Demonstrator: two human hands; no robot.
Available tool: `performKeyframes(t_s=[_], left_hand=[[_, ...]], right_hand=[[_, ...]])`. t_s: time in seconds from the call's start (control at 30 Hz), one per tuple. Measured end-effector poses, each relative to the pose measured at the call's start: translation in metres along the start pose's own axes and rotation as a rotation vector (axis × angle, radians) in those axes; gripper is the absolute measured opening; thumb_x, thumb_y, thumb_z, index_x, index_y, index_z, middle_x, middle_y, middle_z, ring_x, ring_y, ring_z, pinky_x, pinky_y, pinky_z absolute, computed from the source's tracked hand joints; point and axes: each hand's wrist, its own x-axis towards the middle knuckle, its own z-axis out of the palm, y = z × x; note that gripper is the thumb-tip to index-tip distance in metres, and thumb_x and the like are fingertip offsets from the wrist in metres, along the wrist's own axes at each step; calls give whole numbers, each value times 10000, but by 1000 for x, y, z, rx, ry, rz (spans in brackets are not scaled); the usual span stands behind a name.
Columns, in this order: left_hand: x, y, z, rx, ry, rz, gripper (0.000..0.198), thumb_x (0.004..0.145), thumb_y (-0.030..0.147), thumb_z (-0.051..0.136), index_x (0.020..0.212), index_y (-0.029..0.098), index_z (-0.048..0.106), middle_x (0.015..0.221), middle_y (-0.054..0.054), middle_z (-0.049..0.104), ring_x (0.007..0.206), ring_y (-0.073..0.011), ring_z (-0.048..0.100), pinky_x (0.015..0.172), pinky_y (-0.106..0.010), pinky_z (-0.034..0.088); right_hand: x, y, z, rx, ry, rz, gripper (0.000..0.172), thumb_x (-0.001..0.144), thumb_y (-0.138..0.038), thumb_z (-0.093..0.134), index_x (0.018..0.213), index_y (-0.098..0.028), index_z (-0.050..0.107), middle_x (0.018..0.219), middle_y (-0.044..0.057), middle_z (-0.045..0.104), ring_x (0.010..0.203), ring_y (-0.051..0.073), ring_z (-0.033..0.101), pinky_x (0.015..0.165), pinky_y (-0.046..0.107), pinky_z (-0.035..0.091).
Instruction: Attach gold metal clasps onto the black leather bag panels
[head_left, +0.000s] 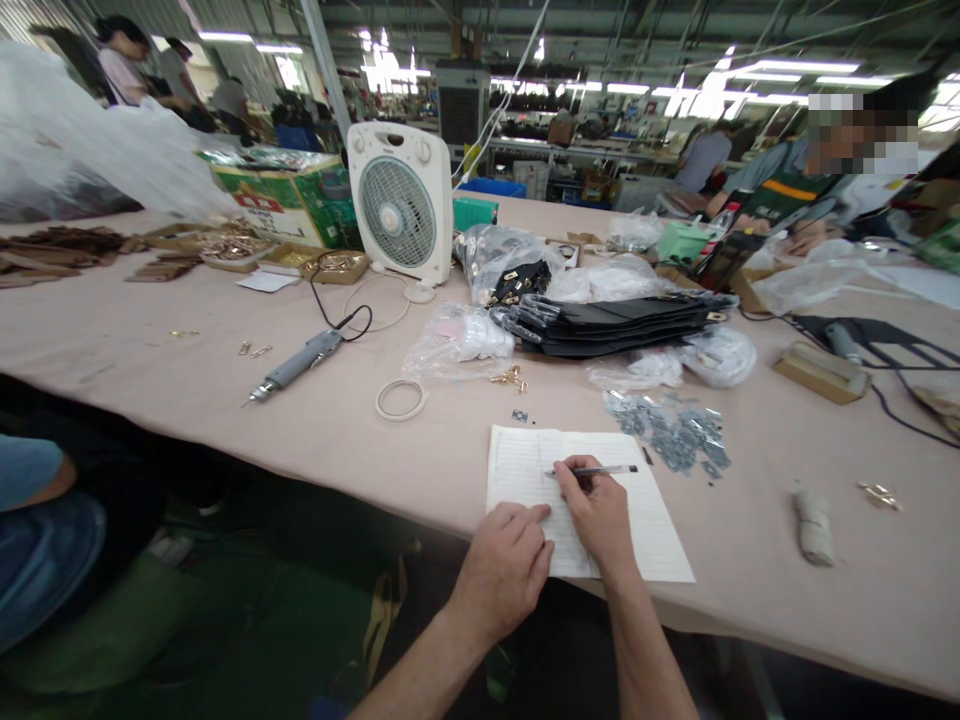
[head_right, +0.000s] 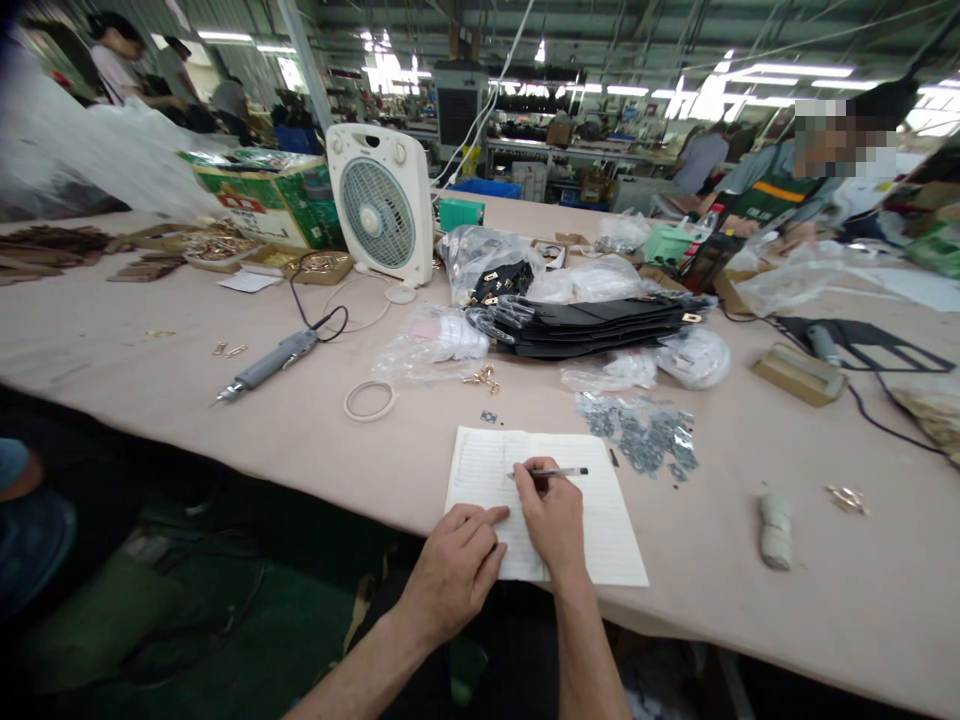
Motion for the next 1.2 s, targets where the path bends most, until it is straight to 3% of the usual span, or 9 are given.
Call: performKeyframes(t_s=[1.2], left_hand=[[-2, -3, 3, -11, -21, 1, 101, 991, 182, 548, 959, 192, 643, 1304, -96, 705, 1058, -256, 624, 938, -482, 596]], right_hand=[[-2, 2, -1, -40, -35, -35, 328, 964, -534, 569, 842, -232, 610, 651, -20, 648, 598, 176, 589, 640, 283, 438]])
